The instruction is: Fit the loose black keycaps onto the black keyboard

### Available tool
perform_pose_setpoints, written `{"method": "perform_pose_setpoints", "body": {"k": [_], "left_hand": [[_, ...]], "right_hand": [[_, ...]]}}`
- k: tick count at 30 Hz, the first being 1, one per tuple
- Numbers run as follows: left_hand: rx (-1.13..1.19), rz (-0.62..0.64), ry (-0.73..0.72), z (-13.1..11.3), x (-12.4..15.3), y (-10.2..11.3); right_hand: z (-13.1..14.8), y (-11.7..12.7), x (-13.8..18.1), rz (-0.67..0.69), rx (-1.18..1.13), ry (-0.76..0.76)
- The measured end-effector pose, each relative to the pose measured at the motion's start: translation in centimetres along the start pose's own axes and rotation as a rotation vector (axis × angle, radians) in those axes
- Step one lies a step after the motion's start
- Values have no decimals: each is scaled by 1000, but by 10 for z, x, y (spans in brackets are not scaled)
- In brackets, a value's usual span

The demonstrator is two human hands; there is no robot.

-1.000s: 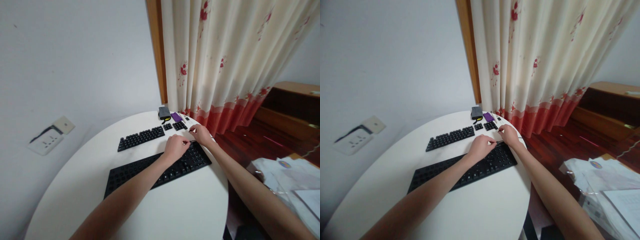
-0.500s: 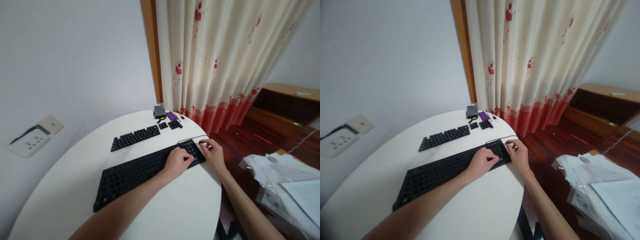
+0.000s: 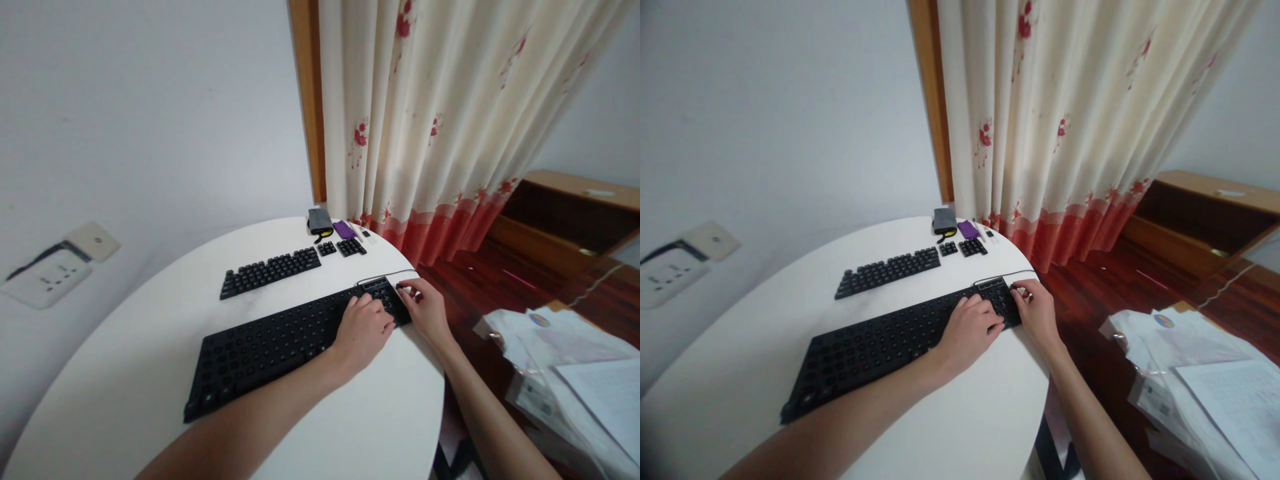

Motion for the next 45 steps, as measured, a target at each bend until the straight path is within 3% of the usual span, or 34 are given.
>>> {"method": "perform_pose_setpoints", "body": {"k": [8, 19, 33, 38, 45], "left_hand": [[-47, -31, -18, -2, 5, -2], [-58, -55, -36, -2, 6, -2], [-35, -45, -24, 0, 6, -5], [-32, -44, -22, -1, 7, -3], [-59, -32, -29, -2, 7, -3]], "right_hand": [[-1, 13, 7, -6, -110, -108], [3, 11, 30, 326, -152, 99], [34, 9, 22, 521, 46, 502], [42, 7, 20, 570, 80, 528], [47, 7, 24, 571, 142, 454]]}}
Point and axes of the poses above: each hand's wrist, its own x-axis away from the middle knuckle, its own y-axis out of the back of the hand, z = x × y, the point moved 7 cm from there along -x, towards the middle knuckle, and after that the axes turned 6 degrees about y, right-handed, at the moved point
